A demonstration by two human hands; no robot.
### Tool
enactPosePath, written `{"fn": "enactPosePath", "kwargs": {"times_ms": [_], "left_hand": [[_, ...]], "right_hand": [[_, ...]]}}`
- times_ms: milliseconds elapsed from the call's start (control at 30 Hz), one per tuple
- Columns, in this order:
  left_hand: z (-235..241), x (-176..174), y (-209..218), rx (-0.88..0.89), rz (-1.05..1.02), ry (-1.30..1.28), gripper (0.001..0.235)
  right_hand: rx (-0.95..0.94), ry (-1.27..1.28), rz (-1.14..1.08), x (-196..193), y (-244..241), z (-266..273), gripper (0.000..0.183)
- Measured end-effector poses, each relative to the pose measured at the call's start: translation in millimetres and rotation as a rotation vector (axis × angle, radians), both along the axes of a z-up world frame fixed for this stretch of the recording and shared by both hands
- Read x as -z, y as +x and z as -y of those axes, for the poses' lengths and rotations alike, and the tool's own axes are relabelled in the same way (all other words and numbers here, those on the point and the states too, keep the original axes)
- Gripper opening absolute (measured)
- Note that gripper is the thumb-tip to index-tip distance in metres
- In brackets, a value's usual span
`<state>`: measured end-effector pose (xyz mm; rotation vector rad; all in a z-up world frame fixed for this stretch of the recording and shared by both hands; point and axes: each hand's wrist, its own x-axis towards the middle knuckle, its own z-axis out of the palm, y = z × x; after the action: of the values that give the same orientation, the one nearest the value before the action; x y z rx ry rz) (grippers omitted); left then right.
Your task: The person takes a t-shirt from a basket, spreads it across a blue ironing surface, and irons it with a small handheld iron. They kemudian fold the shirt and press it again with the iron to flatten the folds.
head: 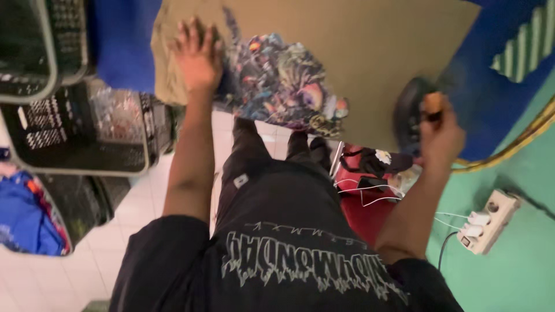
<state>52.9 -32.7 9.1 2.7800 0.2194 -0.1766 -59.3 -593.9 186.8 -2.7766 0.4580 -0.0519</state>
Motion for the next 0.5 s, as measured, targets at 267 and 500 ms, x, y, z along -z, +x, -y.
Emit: {"fn": "enactPosePath", "kwargs": {"times_ms": [267, 500], "left_hand": [[-1, -12, 3, -0.032, -0.153, -0.029, 0.058], [-20, 11, 19, -0.271, -0.091, -0.009, 0.050]], "right_hand": [[-0.190, 0.028, -0.178, 33, 2, -72, 0.070], [-0.094, -0.205, 0.143, 76, 123, 23, 0.060]]}}
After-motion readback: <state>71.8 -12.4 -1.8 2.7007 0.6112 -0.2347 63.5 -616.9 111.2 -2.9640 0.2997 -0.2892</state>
